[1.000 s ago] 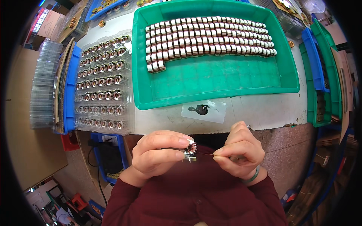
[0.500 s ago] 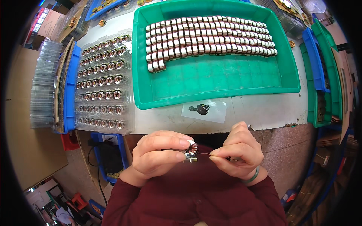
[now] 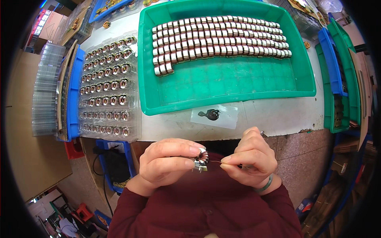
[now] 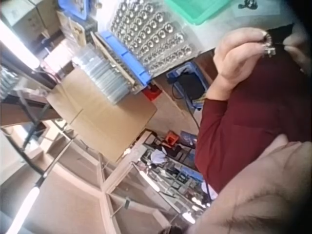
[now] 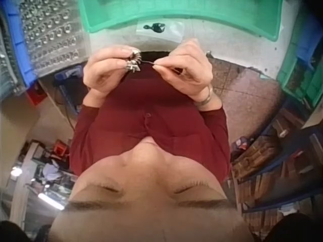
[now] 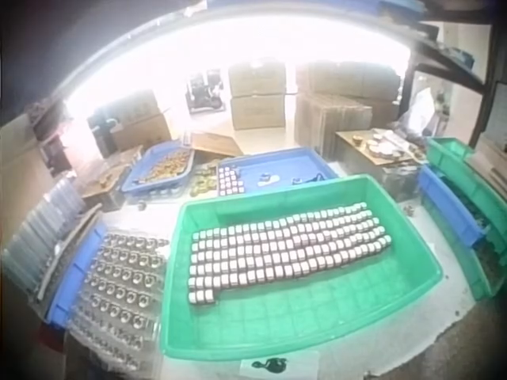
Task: Assembling small mechanical components by inserting parts and winding wire at a workbench.
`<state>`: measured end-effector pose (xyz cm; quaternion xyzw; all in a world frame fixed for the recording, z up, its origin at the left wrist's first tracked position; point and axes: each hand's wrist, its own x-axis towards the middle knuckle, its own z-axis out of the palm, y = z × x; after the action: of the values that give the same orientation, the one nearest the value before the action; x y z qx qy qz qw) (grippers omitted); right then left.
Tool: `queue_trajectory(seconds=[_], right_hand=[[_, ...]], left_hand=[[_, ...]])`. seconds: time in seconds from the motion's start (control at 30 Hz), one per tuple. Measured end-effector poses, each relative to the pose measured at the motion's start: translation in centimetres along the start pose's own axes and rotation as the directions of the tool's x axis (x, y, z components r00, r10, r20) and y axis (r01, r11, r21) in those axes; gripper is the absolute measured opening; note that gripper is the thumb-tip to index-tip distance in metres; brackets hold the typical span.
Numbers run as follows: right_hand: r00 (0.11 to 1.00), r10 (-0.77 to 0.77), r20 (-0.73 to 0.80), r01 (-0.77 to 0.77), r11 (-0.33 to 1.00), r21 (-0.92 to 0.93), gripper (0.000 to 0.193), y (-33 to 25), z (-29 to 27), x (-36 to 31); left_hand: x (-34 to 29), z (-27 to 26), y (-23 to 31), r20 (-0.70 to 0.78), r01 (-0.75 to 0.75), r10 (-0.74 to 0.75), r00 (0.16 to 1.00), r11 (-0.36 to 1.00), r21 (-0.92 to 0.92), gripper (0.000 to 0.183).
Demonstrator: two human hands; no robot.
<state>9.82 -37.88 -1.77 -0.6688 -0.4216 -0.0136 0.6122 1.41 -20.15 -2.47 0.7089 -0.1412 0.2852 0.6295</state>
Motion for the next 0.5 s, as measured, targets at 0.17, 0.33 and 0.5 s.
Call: queue_trajectory(seconds=[0.17, 0.33, 0.5], right_hand=[[1.0, 0.024, 0.011, -0.024, 1.0, -0.007, 0.016, 0.03, 0.06, -0.24], [0.999, 0.038, 0.013, -0.038, 0.999, 0.021, 0.016, 0.08, -0.05, -0.25], [0.998, 0.06, -0.032, -0.058, 0.996, 0.061, 0.017, 0.27, -0.04, -0.05]], left_hand=[[-0.02, -0.06, 0.0, -0.005, 0.023, -0.023, 1.0, 0.999, -0.032, 0.017], [0.12, -0.02, 0.04, -0.01, 0.044, -0.045, 0.999, 0.996, -0.081, 0.02], [0.03, 0.06, 0.01, -0.033, 0.067, -0.073, 0.997, 0.986, -0.15, 0.023]])
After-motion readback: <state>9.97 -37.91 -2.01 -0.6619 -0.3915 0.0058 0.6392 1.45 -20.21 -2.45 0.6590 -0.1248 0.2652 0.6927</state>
